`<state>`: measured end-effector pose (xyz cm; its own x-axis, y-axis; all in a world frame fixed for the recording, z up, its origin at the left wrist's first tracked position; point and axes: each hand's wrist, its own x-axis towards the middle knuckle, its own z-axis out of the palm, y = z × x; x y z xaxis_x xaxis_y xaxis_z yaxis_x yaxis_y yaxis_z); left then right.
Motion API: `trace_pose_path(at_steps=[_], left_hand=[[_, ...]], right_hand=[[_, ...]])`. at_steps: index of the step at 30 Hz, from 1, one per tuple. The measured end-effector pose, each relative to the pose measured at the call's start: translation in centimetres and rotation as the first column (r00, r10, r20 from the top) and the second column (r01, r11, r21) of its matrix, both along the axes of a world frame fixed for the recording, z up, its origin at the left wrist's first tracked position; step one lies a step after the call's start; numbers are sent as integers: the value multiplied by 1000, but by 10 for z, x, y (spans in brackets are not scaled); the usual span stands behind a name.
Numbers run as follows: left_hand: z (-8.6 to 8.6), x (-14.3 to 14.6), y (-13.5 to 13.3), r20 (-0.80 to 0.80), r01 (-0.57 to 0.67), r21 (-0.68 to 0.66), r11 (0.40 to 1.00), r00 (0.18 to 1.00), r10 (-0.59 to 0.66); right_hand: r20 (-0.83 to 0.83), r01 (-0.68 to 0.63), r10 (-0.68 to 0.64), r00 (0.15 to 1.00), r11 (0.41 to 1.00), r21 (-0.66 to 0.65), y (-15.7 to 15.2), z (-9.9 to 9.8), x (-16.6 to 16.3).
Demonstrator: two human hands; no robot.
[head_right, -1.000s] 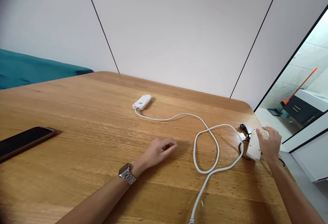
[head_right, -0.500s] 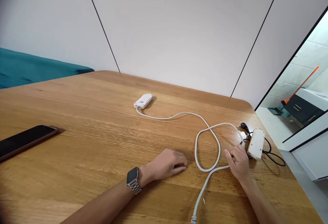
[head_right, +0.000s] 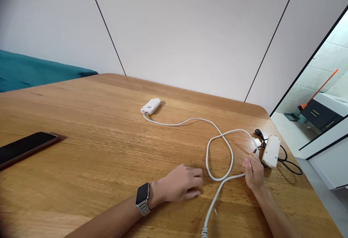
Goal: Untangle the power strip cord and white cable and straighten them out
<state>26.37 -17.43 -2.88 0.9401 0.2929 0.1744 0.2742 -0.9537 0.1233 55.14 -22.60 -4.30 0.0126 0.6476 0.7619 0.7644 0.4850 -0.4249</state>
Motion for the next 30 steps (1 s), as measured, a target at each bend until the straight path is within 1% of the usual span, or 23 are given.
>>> trace_pose_path(at_steps=[2, 4, 8, 10, 12, 14, 15, 17, 18, 19, 20, 21, 22, 23, 24, 25, 26, 27, 28, 29, 30], left_hand=[[0, 4, -7, 15, 67, 9, 998, 998, -67], [1, 7, -14, 46, 145, -11, 989, 988, -145], [6, 9, -28, 105, 294, -79, 953, 953, -285], [6, 10, -32, 111, 346, -74, 935, 935, -337], [4, 13, -34, 104, 380, -57, 923, 922, -373], [1, 16, -35, 110, 399, -74, 914, 914, -391], [0, 16, -34, 135, 402, -107, 909, 912, -388], [1, 16, -31, 245, 403, -234, 885, 905, -347], [3, 14, -29, 325, 402, -327, 855, 897, -298], [5, 13, -27, 414, 401, -427, 810, 884, -219], [8, 11, -23, 497, 395, -527, 753, 861, -104], [11, 8, -19, 556, 382, -620, 685, 830, 39], [15, 5, -15, 591, 373, -698, 611, 782, 198], [19, 1, -9, 607, 381, -757, 530, 710, 357], [25, -3, -3, 608, 413, -790, 452, 619, 497], [31, -9, 4, 601, 468, -795, 386, 518, 609], [39, -16, 11, 588, 538, -775, 333, 417, 693], [49, -24, 18, 573, 612, -733, 296, 322, 753], [60, -33, 24, 560, 674, -683, 281, 237, 794], [72, -43, 30, 537, 716, -644, 271, 171, 826], [85, -53, 35, 520, 747, -606, 273, 113, 847]], right_hand=[[-10, 15, -15, 1000, 1000, -12, 0, 0, 0], [-12, 30, -30, 999, 999, -22, 0, 0, 0], [0, 44, -44, 999, 999, -26, 1, -1, 1], [11, 55, -55, 998, 998, -30, 1, -1, 0], [21, 73, -73, 997, 997, -33, 1, 0, 0], [26, 98, -97, 995, 995, -30, 1, 1, -1], [28, 110, -109, 994, 994, -27, 1, 1, 0], [30, 127, -126, 992, 992, -25, 2, 1, 2], [33, 129, -128, 991, 991, -27, 2, 1, 5], [36, 126, -125, 992, 992, -28, 3, 0, 7], [48, 114, -113, 992, 993, -32, 4, -1, 10], [72, 93, -90, 993, 995, -37, 5, -1, 12], [112, 57, -52, 992, 997, -44, 6, -2, 13], [169, 6, 4, 986, 998, -58, 7, -2, 12], [237, -57, 76, 969, 995, -85, 8, -2, 11], [302, -122, 155, 941, 985, -124, 8, -2, 7], [355, -177, 226, 907, 970, -165, 8, -2, 3], [396, -208, 273, 877, 957, -200, 8, -3, -2], [427, -214, 293, 855, 951, -224, 8, -3, -7], [453, -201, 289, 843, 952, -232, 8, -3, -12], [474, -182, 271, 838, 957, -225, 8, -2, -16]])
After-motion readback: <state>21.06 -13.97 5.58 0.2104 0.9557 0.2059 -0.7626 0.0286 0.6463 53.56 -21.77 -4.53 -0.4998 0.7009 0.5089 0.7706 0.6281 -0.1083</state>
